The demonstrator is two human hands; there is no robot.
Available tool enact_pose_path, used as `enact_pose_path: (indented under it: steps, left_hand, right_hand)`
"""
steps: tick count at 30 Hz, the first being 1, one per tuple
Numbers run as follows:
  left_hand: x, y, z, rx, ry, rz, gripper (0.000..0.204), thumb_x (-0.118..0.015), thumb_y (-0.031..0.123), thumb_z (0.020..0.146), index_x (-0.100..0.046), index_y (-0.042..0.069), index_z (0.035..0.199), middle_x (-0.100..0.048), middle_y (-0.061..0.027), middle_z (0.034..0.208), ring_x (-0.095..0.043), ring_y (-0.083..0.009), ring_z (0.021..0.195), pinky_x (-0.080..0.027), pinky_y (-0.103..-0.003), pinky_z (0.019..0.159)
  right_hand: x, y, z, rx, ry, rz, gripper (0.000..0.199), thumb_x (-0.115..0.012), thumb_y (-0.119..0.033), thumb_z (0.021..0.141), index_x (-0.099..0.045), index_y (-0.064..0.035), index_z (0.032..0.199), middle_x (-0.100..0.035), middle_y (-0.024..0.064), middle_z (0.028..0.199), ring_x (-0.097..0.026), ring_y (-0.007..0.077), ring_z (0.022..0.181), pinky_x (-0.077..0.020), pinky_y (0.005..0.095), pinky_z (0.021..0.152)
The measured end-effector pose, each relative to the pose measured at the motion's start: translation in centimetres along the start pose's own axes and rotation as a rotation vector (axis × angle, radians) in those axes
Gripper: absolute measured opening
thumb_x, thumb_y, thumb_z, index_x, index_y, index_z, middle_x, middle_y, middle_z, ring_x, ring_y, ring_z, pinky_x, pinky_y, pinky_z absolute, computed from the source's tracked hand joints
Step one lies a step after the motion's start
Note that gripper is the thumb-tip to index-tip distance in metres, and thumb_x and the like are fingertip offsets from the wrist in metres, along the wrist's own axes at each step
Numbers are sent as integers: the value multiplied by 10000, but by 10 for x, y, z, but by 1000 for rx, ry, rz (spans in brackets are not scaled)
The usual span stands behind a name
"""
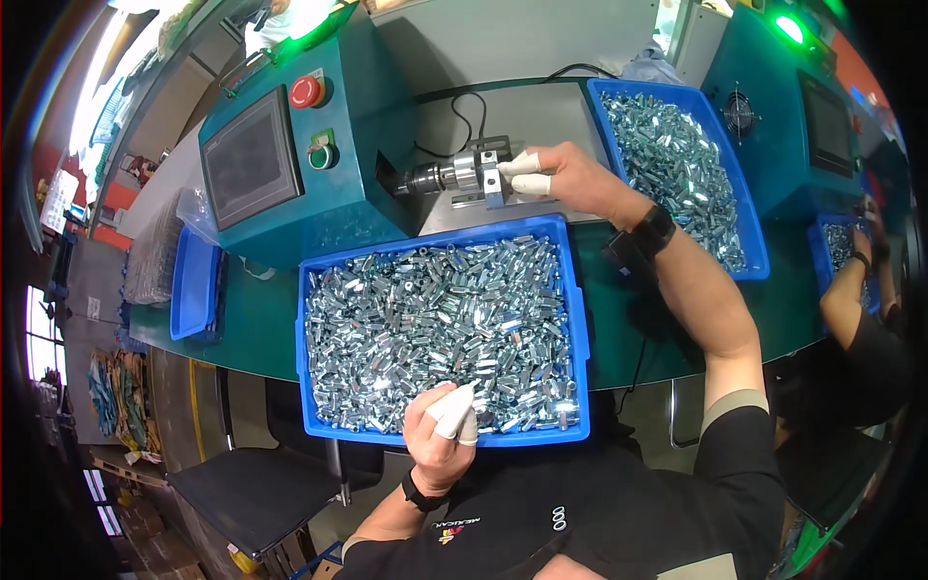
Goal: The person picks up a metal part from a blue bin and inserts it into a machine. After the machine cycles, the person removes the part and places it into a different blue bin, repeating the process.
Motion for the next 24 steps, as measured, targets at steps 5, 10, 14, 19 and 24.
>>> enact_pose_path:
  steps: [5, 10, 14, 19, 24]
  left_hand:
    - [-3, 0, -1, 24, 58, -20, 259, -779, -12, 864, -775, 1, 1123, -761, -139, 1052, -721, -334, 1010, -581, -419, 880]
    - [-2, -1, 0, 47, 96, -44, 244, -784, -3, 863, -783, -3, 1107, -758, -144, 1034, -721, -331, 996, -581, -417, 867]
    - [0, -1, 1, 24, 95, -90, 244, -793, 5, 858, -784, -4, 1102, -755, -144, 1012, -721, -327, 983, -579, -412, 852]
    - [1, -3, 0, -9, 80, -128, 254, -805, 11, 848, -787, 3, 1101, -752, -140, 1000, -723, -323, 956, -577, -405, 833]
    - [1, -3, 0, -10, 77, -139, 268, -819, 7, 832, -791, 15, 1098, -754, -130, 996, -725, -314, 944, -579, -399, 826]
  right_hand:
    - [0, -5, -2, -15, -35, 11, 382, -756, -200, 997, -738, -43, 1345, -769, 51, 1126, -661, 117, 1007, -521, 292, 916]
    - [-2, -2, -3, -48, -46, 89, 424, -752, -184, 1009, -700, -11, 1393, -773, 55, 1183, -657, 105, 1043, -525, 273, 940]
    - [1, -7, -4, -127, -63, 100, 418, -700, -128, 1031, -672, -32, 1437, -763, 73, 1212, -674, 112, 1079, -539, 284, 945]
    - [3, -15, -5, -234, -57, -3, 417, -687, -161, 1044, -671, -47, 1445, -774, 64, 1181, -684, 95, 1038, -542, 251, 858]
    - [1, -22, -7, -230, 48, -19, 339, -688, -239, 1051, -720, -36, 1321, -777, 53, 1104, -693, 94, 935, -523, 221, 749]
Point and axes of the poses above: each hand's wrist, its own z-axis towards the middle knuckle, its own x-axis out of the back of the hand, y = z × x, the point moved 1 cm from there along z, towards the middle knuckle
